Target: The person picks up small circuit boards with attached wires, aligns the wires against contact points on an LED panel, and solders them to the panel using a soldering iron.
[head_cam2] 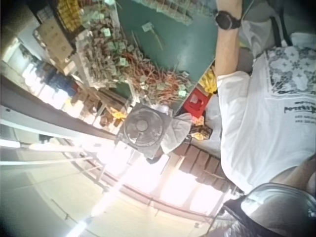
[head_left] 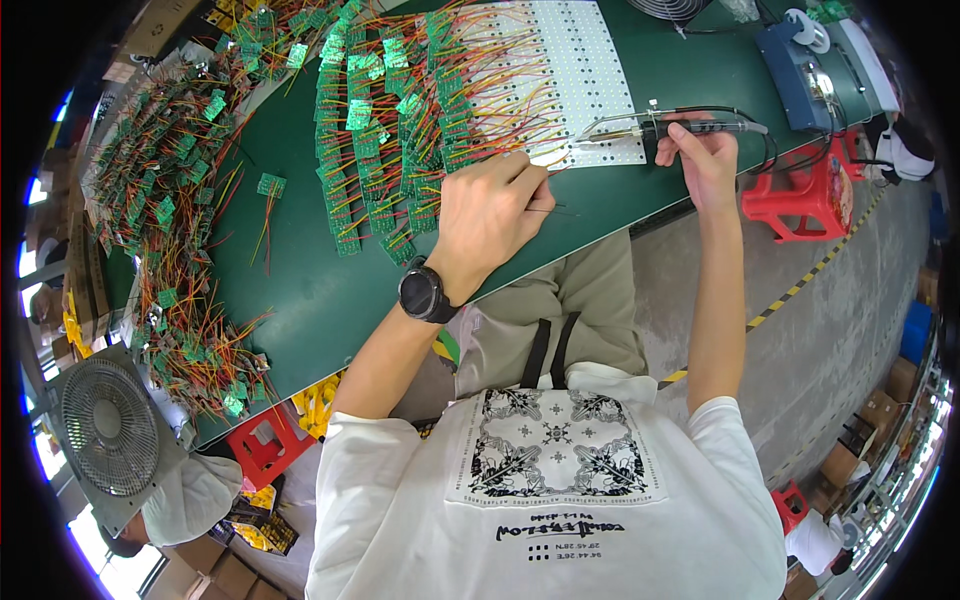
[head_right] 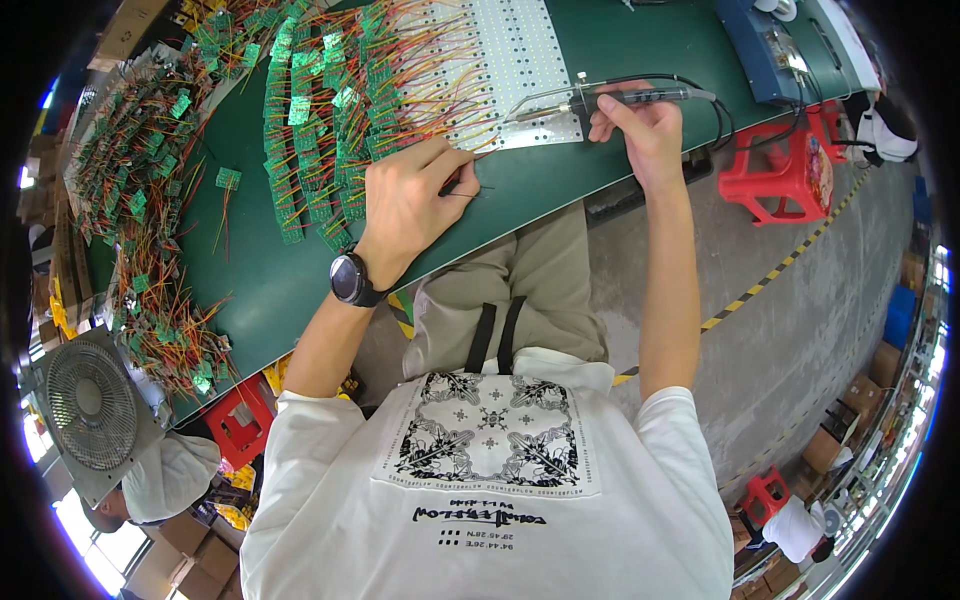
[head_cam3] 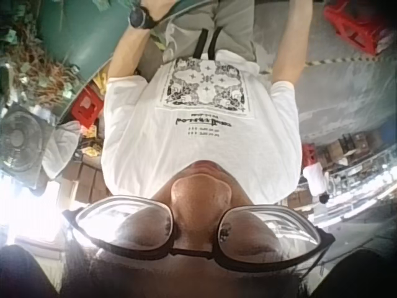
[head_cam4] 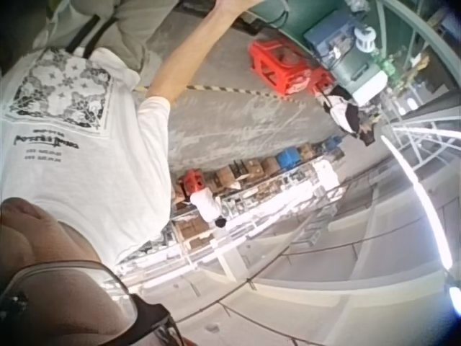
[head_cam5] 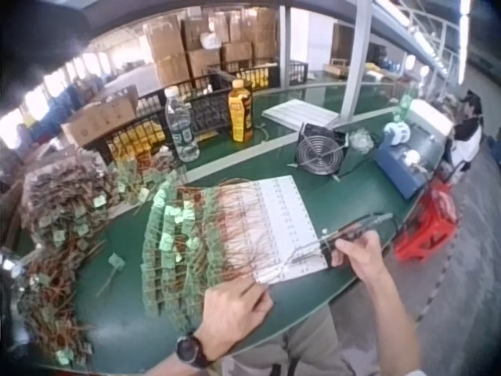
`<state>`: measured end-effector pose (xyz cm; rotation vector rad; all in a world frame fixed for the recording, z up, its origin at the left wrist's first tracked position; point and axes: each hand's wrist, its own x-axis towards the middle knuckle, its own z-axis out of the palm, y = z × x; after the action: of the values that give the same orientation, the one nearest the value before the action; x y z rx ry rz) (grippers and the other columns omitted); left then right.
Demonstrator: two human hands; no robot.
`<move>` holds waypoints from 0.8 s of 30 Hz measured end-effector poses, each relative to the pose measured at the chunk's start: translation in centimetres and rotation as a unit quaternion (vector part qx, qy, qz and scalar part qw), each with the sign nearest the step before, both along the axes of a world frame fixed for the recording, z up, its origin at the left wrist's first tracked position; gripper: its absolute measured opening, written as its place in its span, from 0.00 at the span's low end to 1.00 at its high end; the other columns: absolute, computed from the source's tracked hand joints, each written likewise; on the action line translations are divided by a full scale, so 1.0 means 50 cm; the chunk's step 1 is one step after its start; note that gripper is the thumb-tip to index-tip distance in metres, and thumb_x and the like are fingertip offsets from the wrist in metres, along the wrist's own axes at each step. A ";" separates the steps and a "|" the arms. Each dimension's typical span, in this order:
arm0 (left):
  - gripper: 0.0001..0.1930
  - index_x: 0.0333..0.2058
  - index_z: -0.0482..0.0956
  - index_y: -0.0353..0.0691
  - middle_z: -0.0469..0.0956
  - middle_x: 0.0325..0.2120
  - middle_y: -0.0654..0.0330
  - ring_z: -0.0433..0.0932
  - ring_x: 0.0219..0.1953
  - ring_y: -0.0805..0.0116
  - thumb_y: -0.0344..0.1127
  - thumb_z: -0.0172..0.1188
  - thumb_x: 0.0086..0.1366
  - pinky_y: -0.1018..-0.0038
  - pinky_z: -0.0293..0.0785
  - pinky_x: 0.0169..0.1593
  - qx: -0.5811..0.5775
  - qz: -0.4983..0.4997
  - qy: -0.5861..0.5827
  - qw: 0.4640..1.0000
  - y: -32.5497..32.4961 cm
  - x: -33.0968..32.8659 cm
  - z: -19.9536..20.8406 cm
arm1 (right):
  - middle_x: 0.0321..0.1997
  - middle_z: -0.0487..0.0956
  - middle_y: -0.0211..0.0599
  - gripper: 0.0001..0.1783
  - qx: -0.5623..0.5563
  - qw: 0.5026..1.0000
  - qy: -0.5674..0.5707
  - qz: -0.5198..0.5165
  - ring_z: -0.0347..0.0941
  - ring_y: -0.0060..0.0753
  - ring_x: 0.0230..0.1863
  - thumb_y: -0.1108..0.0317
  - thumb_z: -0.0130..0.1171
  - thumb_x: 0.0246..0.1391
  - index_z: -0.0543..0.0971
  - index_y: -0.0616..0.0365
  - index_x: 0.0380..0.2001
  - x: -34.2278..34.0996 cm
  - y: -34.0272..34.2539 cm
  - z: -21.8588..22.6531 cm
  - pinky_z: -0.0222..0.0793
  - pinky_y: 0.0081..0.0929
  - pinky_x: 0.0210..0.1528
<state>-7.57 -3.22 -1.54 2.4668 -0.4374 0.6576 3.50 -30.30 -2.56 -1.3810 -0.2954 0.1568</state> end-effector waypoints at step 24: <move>0.37 0.58 0.63 0.22 0.60 0.62 0.37 0.57 0.66 0.44 0.48 0.59 0.60 0.59 0.54 0.69 0.164 0.012 0.102 0.981 -0.213 -0.103 0.044 | 0.27 0.80 0.39 0.11 0.083 0.991 0.002 -0.101 0.76 0.29 0.24 0.72 0.62 0.57 0.77 0.67 0.40 -0.001 0.020 0.006 0.69 0.21 0.29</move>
<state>-12.71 -13.89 0.68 2.8191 -0.4670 0.3553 3.47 -29.28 -2.27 -1.2365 -0.1596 -0.0327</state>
